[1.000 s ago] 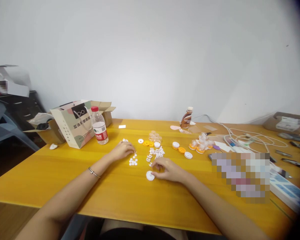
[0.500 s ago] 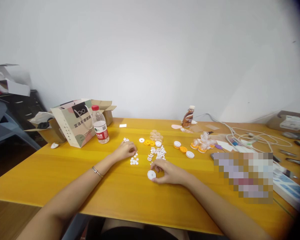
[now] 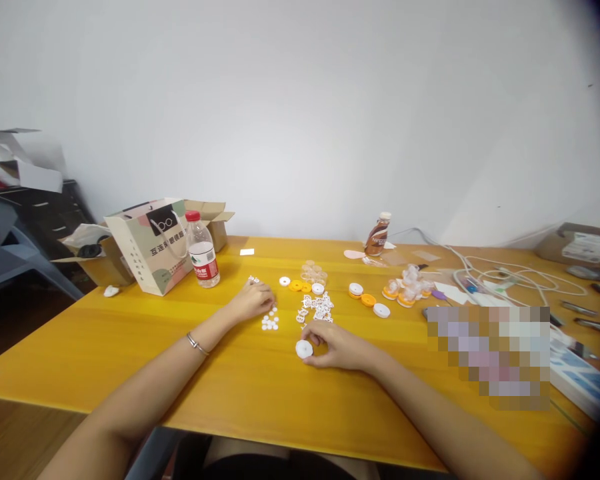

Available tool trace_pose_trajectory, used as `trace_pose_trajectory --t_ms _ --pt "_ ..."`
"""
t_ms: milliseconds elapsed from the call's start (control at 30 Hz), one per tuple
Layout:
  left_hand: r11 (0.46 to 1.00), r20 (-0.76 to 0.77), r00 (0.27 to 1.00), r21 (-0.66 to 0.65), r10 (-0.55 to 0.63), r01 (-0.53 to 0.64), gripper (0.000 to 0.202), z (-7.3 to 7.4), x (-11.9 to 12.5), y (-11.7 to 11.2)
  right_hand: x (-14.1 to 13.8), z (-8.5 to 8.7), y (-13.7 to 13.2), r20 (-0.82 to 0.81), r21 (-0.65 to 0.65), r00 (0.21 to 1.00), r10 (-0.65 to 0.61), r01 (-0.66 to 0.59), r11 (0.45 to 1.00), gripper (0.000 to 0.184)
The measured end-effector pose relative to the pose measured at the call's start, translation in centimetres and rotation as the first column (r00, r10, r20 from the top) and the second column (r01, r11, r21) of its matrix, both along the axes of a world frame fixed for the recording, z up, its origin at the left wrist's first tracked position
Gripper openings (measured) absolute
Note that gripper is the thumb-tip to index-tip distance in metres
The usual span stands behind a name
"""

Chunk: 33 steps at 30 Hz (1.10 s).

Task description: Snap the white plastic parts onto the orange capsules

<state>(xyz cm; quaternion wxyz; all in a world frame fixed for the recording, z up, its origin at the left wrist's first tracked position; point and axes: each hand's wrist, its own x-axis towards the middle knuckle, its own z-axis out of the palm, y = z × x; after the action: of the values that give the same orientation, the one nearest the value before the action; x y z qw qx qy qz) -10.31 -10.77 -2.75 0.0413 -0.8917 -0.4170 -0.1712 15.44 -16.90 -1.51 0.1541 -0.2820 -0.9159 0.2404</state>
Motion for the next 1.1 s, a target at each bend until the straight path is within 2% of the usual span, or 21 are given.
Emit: trace_pose_trajectory --t_ms 167,267,367,467,667,867,967,1100 --pt "0.999 0.174 0.984 -0.046 0.035 -0.028 0.008 0.6 0.3 -0.9 0.0 -0.5 0.2 -0.022 -0.01 1.0 -0.011 0.011 1.0 0.02" --pt "0.994 0.202 0.976 -0.058 -0.081 0.094 0.007 1.1 1.7 -3.1 -0.1 -0.7 0.2 -0.028 -0.022 0.999 -0.023 0.023 0.999 0.02" --pt "0.965 0.139 0.961 -0.082 -0.238 0.251 0.01 1.3 3.8 -5.6 -0.2 -0.9 0.3 -0.043 -0.02 0.999 -0.019 0.019 1.0 0.019" --pt "0.953 0.101 0.956 -0.095 -0.277 0.286 0.014 1.0 5.2 -6.9 -0.2 -1.0 0.4 -0.046 -0.004 0.999 -0.012 0.012 1.0 0.017" --pt "0.955 0.048 0.955 -0.039 -0.293 0.295 0.016 0.2 5.5 -6.7 -0.2 -1.2 0.6 -0.045 0.006 0.999 -0.015 0.015 1.0 0.017" --pt "0.937 -0.027 0.937 0.011 -0.349 0.349 0.018 0.8 5.5 -7.3 -0.2 -1.4 0.7 -0.054 -0.006 0.999 -0.01 0.009 1.0 0.017" --pt "0.938 0.02 0.938 -0.025 -0.346 0.346 0.018 0.9 5.6 -7.3 -0.2 -1.4 0.7 -0.062 -0.008 0.998 -0.007 0.006 1.0 0.018" --pt "0.941 0.133 0.947 -0.135 -0.292 0.309 0.014 0.7 6.0 -7.0 -0.2 -1.6 0.9 -0.058 -0.023 0.998 0.002 -0.003 1.0 0.018"
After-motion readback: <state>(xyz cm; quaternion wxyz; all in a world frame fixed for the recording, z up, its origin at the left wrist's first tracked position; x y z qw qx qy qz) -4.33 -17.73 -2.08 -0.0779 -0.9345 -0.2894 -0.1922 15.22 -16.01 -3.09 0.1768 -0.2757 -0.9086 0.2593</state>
